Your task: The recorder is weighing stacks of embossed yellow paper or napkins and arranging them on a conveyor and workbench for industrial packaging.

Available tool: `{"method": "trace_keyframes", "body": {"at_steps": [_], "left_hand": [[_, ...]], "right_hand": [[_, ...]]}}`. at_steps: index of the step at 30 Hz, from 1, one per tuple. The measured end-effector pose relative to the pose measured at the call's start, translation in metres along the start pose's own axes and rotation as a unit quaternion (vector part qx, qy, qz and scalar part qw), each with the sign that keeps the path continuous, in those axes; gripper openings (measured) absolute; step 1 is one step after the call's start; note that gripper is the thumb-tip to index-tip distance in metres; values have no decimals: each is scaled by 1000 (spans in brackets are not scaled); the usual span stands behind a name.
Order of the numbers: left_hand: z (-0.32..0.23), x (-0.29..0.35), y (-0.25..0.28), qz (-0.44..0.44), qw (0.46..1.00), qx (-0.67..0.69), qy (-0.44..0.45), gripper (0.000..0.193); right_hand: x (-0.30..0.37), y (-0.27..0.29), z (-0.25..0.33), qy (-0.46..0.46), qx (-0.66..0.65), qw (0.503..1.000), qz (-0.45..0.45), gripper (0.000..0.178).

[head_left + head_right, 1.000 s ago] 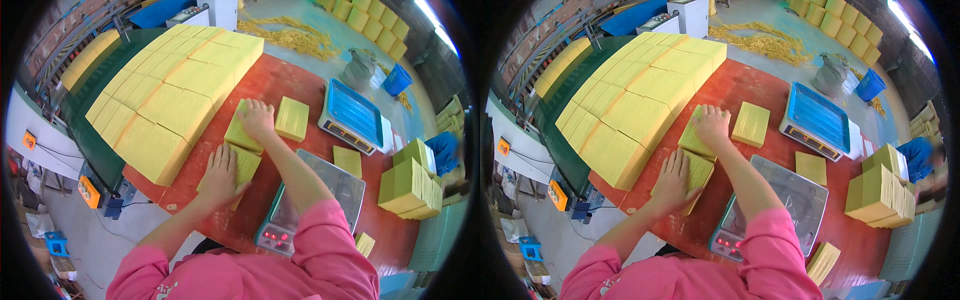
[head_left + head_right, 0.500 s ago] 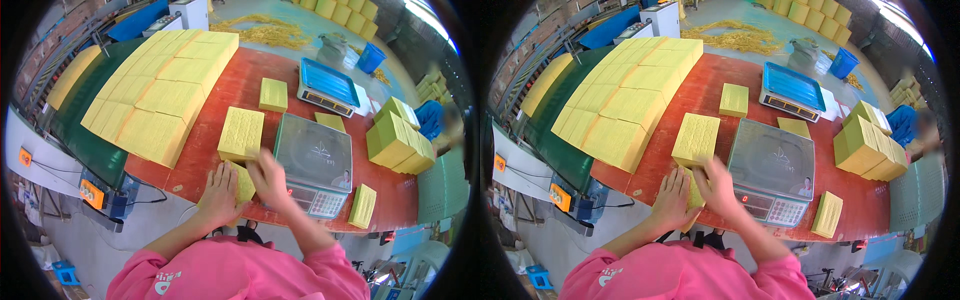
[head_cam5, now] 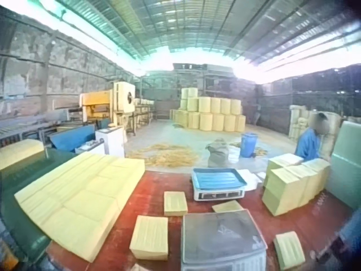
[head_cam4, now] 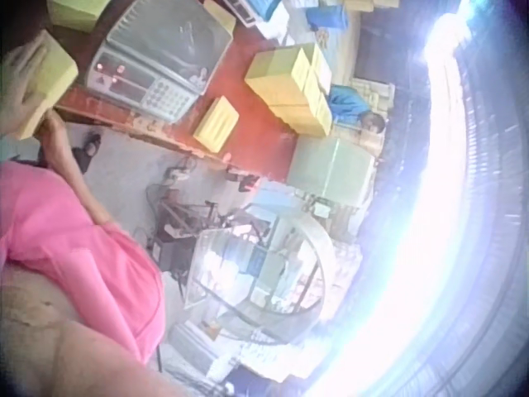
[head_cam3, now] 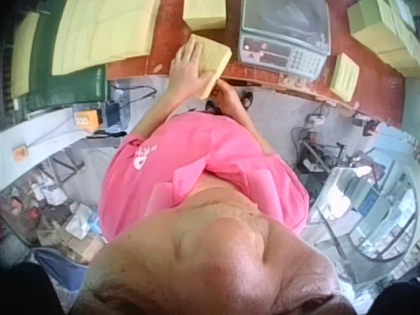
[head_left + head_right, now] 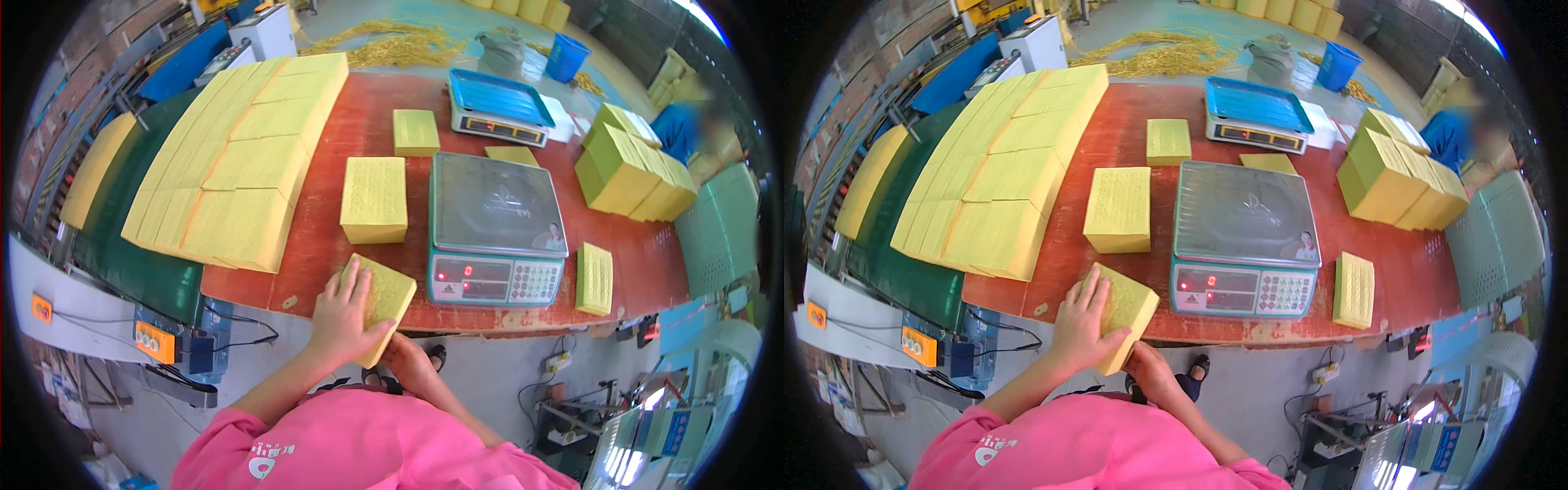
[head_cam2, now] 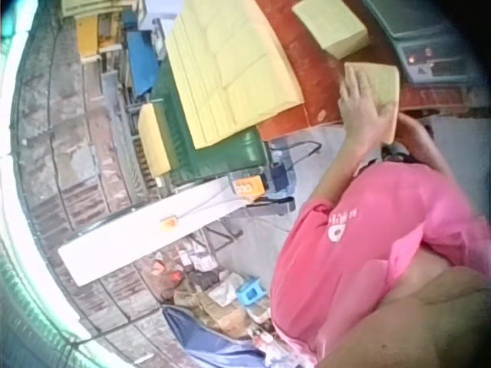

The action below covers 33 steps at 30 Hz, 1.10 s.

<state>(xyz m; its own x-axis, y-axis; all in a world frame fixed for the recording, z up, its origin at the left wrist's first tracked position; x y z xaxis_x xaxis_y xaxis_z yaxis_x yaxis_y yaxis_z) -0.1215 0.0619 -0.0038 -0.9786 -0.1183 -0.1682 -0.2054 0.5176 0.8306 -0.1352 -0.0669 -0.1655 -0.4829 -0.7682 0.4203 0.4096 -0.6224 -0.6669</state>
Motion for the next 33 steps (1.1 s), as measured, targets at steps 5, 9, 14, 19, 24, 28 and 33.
{"method": "trace_keyframes", "body": {"at_steps": [5, 9, 14, 19, 24, 28, 33], "left_hand": [[53, 23, -3, -121, 799, 572, 141, 73], [23, 1, -17, -149, 637, 744, 136, 63], [-56, -132, -75, -106, 592, 797, 56, 60], [-142, -235, -113, -34, 448, 893, -18, 56], [-119, -252, -157, -163, 405, 897, 70, 45], [-110, -213, -162, -177, 333, 896, 233, 32], [-45, -147, -61, -216, 792, 522, 233, 39]], "right_hand": [[46, -28, 81, 100, 379, 920, 26, 51], [89, -48, 192, 361, 559, 746, 36, 57], [123, -39, 310, 467, 662, 578, -97, 74], [105, -3, 397, 443, 750, 438, -222, 66], [71, 27, 443, 433, 757, 450, -193, 58], [66, 29, 439, 419, 779, 431, -179, 56], [54, 25, 403, 394, 821, 359, -203, 61]]}}
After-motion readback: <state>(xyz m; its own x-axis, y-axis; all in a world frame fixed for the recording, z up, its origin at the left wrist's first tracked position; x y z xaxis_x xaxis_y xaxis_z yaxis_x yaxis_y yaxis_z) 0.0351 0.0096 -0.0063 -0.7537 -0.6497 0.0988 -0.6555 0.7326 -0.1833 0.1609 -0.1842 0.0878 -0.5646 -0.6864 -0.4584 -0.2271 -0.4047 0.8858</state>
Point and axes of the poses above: each hand's wrist, its own x-axis away from the middle knuckle, its own y-axis out of the back of the hand, z = x × y, the point moved 7 cm from there along -x, towards the middle knuckle, and after that the axes turned 15 degrees about x, right-handed, at the moved point
